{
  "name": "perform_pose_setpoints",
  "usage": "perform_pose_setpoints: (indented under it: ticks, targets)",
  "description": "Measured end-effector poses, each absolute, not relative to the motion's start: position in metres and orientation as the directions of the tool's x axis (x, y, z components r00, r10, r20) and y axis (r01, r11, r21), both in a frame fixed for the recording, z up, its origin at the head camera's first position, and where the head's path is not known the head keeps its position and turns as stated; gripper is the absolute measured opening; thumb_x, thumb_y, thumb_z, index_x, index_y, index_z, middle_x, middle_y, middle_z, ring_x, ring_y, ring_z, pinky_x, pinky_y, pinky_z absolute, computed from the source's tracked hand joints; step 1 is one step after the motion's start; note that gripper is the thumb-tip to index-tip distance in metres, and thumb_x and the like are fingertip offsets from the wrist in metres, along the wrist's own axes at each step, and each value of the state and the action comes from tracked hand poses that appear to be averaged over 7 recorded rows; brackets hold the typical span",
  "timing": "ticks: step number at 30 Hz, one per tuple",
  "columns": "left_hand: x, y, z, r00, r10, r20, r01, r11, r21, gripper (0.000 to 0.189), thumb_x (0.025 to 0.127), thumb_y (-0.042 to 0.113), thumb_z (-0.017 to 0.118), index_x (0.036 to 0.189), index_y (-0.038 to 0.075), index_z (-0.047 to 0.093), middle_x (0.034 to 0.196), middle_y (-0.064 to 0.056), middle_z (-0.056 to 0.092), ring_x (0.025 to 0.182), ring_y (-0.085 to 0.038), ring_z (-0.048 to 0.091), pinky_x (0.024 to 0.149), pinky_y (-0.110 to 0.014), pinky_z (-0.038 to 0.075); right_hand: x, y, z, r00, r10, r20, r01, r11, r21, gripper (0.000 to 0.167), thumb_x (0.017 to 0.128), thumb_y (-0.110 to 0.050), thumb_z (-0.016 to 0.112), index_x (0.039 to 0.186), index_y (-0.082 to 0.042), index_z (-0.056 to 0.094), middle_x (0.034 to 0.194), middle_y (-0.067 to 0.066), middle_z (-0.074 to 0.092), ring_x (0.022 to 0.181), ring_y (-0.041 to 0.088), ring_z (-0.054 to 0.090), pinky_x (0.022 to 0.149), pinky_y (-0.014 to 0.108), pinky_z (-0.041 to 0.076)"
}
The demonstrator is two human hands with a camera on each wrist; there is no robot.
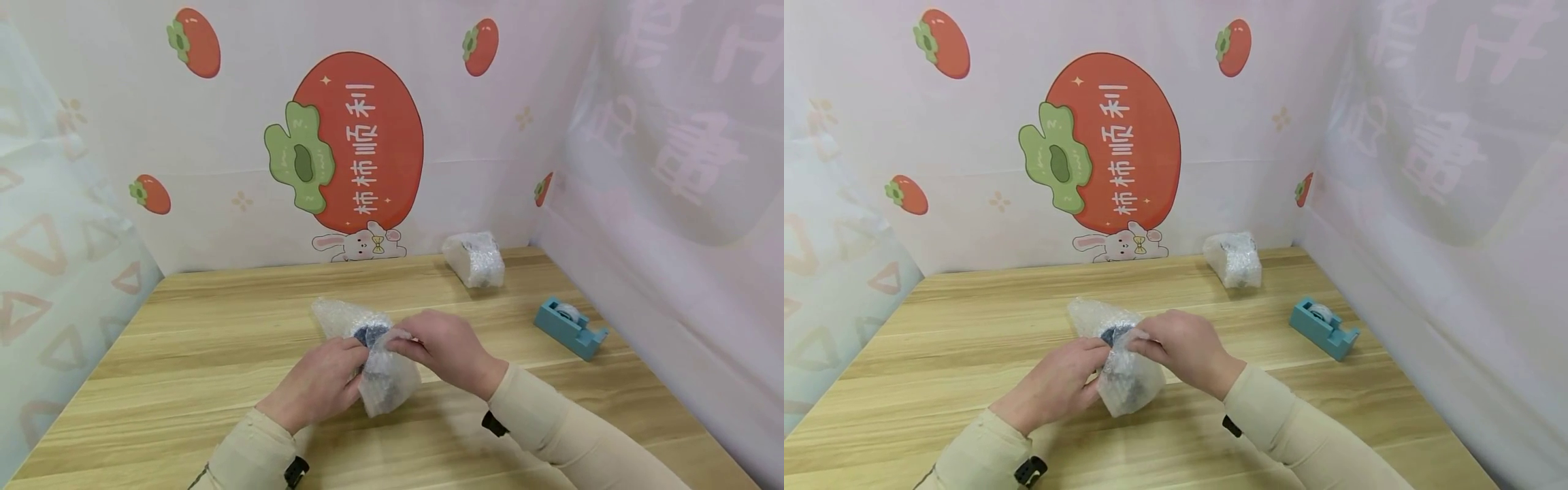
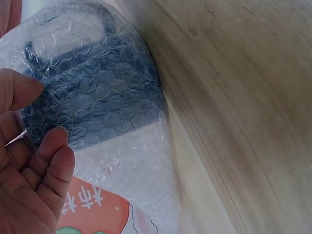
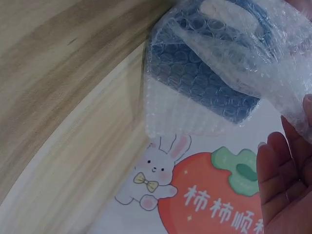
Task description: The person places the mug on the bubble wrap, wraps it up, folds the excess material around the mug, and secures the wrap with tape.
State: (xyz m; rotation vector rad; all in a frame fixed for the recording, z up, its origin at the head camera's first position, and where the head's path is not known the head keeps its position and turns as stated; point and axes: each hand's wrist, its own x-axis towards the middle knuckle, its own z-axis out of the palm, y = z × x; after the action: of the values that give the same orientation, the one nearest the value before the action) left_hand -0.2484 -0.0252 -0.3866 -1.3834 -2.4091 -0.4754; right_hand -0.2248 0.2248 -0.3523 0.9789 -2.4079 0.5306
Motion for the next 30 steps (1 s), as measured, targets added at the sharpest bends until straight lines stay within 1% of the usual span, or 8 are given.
perform_pose_setpoints:
  ticks: [4, 12, 17, 20, 23, 25, 27, 30]
  targets:
    - [-0.250, -0.027, -0.387, -0.488, 0.765, 0.420, 0.869, 0.470, 0.152, 0.007, 0.085, 0.012, 0.069, 0.091, 0.013, 0.064, 0.087, 0.004, 0.062, 0.078, -0.013, 0.056, 0.071, -0.031, 0.052, -0.226, 0.223, -0.352, -0.668, -0.534, 0.519, -0.713, 0.659, -0.239, 0.010, 0.095, -0.029, 0.077, 0.100, -0.022, 0.075, 0.090, -0.013, 0.073, 0.079, -0.001, 0.064, 0.070, 0.019, 0.053]
    - [-0.248, -0.029, -0.384, -0.551, 0.756, 0.352, 0.834, 0.512, 0.206, 0.020, 0.094, 0.025, 0.070, 0.109, 0.013, 0.067, 0.094, 0.006, 0.066, 0.085, -0.010, 0.061, 0.076, -0.034, 0.055, -0.208, 0.227, -0.351, -0.680, -0.533, 0.504, -0.722, 0.610, -0.328, 0.007, 0.099, -0.028, 0.073, 0.100, -0.022, 0.068, 0.084, -0.016, 0.062, 0.071, -0.004, 0.051, 0.065, 0.014, 0.046]
    - [-0.247, -0.029, -0.384, -0.566, 0.745, 0.353, 0.825, 0.508, 0.250, 0.030, 0.095, 0.028, 0.070, 0.121, 0.014, 0.064, 0.103, 0.006, 0.070, 0.092, -0.010, 0.066, 0.081, -0.036, 0.057, -0.185, 0.231, -0.347, -0.755, -0.552, 0.354, -0.651, 0.567, -0.504, 0.009, 0.106, -0.027, 0.062, 0.111, -0.020, 0.064, 0.115, -0.007, 0.075, 0.101, 0.004, 0.070, 0.082, 0.024, 0.058]
    - [-0.247, -0.029, -0.383, -0.584, 0.737, 0.340, 0.811, 0.510, 0.287, 0.028, 0.094, 0.022, 0.065, 0.121, 0.015, 0.064, 0.105, 0.005, 0.071, 0.095, -0.010, 0.066, 0.083, -0.036, 0.057, -0.171, 0.230, -0.346, -0.740, -0.610, 0.281, -0.650, 0.543, -0.532, 0.012, 0.109, -0.027, 0.056, 0.113, -0.018, 0.062, 0.129, 0.000, 0.073, 0.119, 0.011, 0.068, 0.093, 0.029, 0.058]
    - [-0.246, -0.030, -0.382, -0.614, 0.723, 0.318, 0.784, 0.514, 0.347, 0.027, 0.092, 0.015, 0.057, 0.118, 0.015, 0.065, 0.107, 0.006, 0.070, 0.099, -0.011, 0.065, 0.087, -0.037, 0.056, -0.159, 0.227, -0.347, -0.673, -0.686, 0.277, -0.718, 0.517, -0.467, 0.012, 0.109, -0.026, 0.055, 0.111, -0.016, 0.061, 0.132, 0.001, 0.072, 0.123, 0.012, 0.067, 0.098, 0.030, 0.056]
    - [-0.246, -0.031, -0.382, -0.636, 0.709, 0.305, 0.761, 0.512, 0.398, 0.027, 0.093, 0.012, 0.053, 0.116, 0.016, 0.066, 0.108, 0.007, 0.069, 0.100, -0.010, 0.064, 0.090, -0.037, 0.055, -0.153, 0.225, -0.349, -0.601, -0.738, 0.308, -0.791, 0.494, -0.361, 0.011, 0.108, -0.025, 0.057, 0.110, -0.015, 0.059, 0.131, 0.001, 0.072, 0.124, 0.014, 0.067, 0.101, 0.030, 0.055]
    - [-0.246, -0.030, -0.381, -0.657, 0.693, 0.295, 0.739, 0.517, 0.431, 0.021, 0.099, 0.017, 0.051, 0.113, 0.019, 0.067, 0.105, 0.010, 0.068, 0.098, -0.009, 0.064, 0.089, -0.036, 0.054, -0.147, 0.223, -0.350, -0.540, -0.774, 0.331, -0.841, 0.483, -0.244, 0.014, 0.107, -0.025, 0.059, 0.114, -0.013, 0.058, 0.130, 0.000, 0.073, 0.124, 0.015, 0.067, 0.101, 0.031, 0.055]
    - [-0.245, -0.026, -0.382, -0.686, 0.670, 0.284, 0.716, 0.553, 0.426, 0.023, 0.105, 0.037, 0.051, 0.108, 0.021, 0.068, 0.099, 0.010, 0.068, 0.094, -0.009, 0.064, 0.086, -0.035, 0.055, -0.141, 0.221, -0.349, -0.489, -0.805, 0.336, -0.870, 0.477, -0.124, 0.017, 0.106, -0.026, 0.061, 0.117, -0.013, 0.056, 0.128, -0.002, 0.073, 0.123, 0.013, 0.067, 0.101, 0.031, 0.054]
